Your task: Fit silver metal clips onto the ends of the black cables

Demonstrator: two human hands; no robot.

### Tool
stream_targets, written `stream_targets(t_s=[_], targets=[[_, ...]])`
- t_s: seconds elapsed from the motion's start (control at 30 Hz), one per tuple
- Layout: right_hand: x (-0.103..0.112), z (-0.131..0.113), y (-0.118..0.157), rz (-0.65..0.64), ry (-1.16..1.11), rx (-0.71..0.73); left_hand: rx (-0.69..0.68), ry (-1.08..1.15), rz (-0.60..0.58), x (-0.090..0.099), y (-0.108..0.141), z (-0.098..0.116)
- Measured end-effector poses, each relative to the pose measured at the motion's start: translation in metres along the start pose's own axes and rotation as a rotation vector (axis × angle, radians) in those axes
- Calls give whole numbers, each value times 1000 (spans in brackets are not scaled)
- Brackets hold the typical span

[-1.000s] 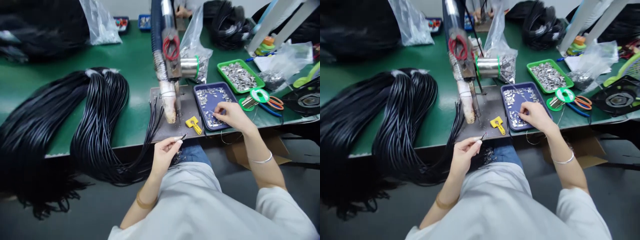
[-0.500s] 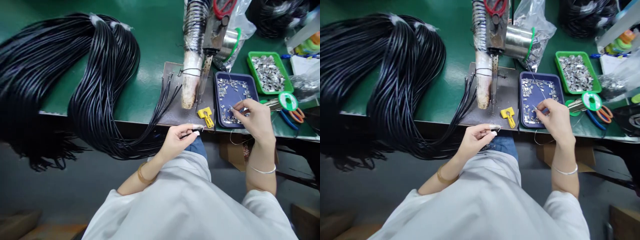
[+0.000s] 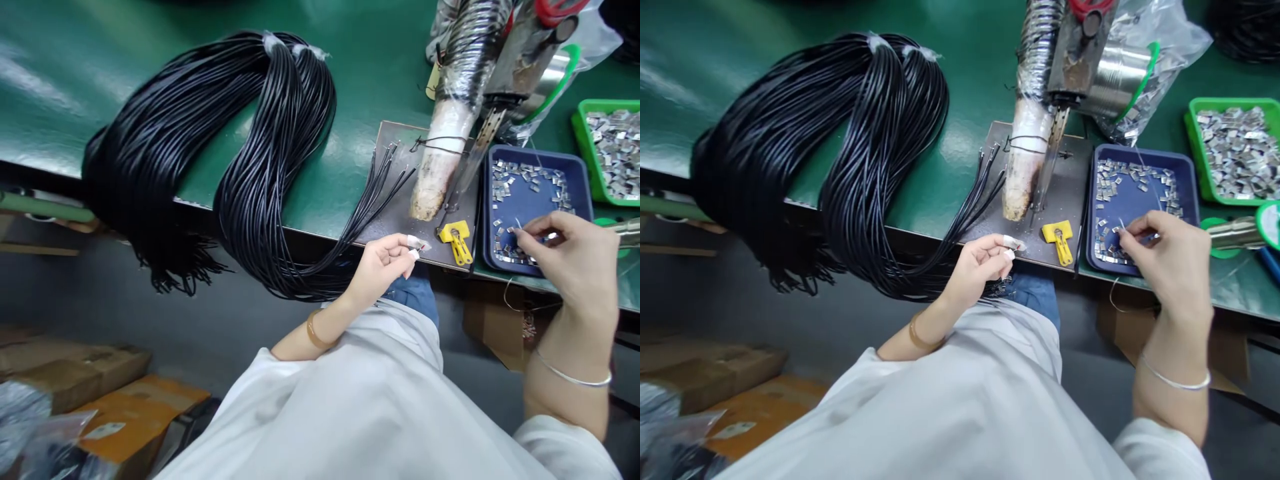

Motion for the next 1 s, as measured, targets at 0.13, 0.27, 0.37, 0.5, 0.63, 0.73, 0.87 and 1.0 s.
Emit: stream_targets(t_s=[0.13,0.27,0.37,0.5,0.63,0.73,0.87,1.0], targets=[[-4,-59,30,240,-312,-5,40,20,-44,-2,-2,-1],[-21,-111,55,327,-444,93,52,-2,-49,-7,-1,1],[-37,-124,61,340,-466,145,37,-19,-34,-10,0,4],[-54,-121,58,171,-681,60,-27,-83,-6,-12,0,7],[-59,-119,56,115,-782,45,-122,-180,39,-13,2,9],[-59,-121,56,141,-734,65,-206,-290,64,-12,2,9],[-59,-122,57,128,-673,82,-299,-470,93,-11,3,11],[-59,-121,59,137,-694,87,-362,-527,122,-11,4,11]])
Point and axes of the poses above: each hand's wrist, its own y-axis away from the middle knuckle, its own x-axis out of the back of the hand, z = x × y, the point moved 2 cm from there along -y, towards the middle knuckle, and after that the axes turned 8 degrees about -y, right-handed, at the moved point
